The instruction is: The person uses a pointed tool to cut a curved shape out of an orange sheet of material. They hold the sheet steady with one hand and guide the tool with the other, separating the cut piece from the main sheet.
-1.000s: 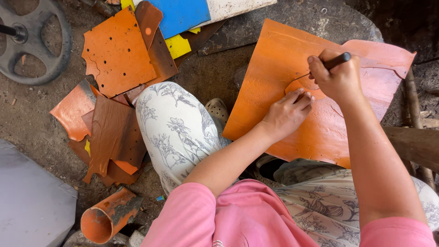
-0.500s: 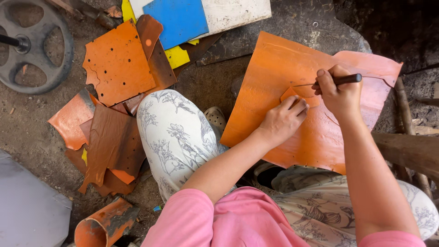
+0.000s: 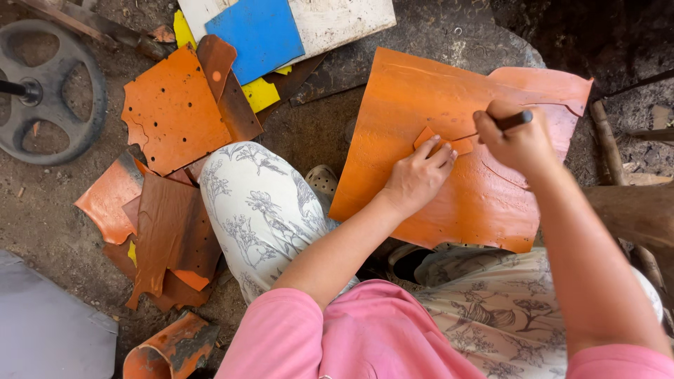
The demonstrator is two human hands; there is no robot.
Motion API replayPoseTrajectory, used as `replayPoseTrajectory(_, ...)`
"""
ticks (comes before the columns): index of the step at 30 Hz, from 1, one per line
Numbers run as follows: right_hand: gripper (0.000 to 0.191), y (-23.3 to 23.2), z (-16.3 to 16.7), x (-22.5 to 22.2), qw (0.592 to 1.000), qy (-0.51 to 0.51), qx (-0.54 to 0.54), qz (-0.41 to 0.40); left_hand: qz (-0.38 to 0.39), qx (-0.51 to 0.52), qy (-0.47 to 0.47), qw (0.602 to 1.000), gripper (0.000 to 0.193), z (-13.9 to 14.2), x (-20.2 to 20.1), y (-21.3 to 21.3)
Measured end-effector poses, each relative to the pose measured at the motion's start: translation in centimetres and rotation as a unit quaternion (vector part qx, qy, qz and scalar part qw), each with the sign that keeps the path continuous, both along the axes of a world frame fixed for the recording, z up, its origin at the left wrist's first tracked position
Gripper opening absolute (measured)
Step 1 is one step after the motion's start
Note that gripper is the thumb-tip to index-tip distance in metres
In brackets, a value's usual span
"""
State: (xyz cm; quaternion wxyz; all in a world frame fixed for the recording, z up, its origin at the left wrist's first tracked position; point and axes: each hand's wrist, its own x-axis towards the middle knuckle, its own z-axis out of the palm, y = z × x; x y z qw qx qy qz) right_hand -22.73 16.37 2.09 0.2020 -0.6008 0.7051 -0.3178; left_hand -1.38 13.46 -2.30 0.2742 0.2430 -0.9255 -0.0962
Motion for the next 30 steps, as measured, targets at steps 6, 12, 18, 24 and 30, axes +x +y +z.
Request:
replayPoseTrajectory(6,0.026,1.7,3.1,-4.5,0.996,-0.012,-0.040,-0.079,-0.014,0.021,-0.001,1.000,0.024,-0.7,-0.7,-0.6)
replayPoseTrajectory(12,0.020,5.6,1.2,0.4,0.959,-0.187,-0.161,-0.140,-0.096,0.083,-0.034,0.991,0.014,-1.7,-2.8,-4.7)
replayPoseTrajectory(18,0.017,9.3,-0.4,11.3,0.928,-0.229,-0.185,-0.230,-0.227,0.152,-0.132,0.953,0.006,-2.1,-5.4,-9.6)
replayPoseTrajectory(24,0.015,9.7,-0.1,14.2,0.912,-0.190,-0.221,-0.288,-0.305,0.176,-0.129,0.927,0.007,-1.8,-6.1,-11.3)
replayPoseTrajectory(30,0.019,7.1,-0.8,16.0,0.918,-0.232,-0.195,-0.257,-0.284,0.142,-0.170,0.933,0.009,-1.5,-7.0,-10.9)
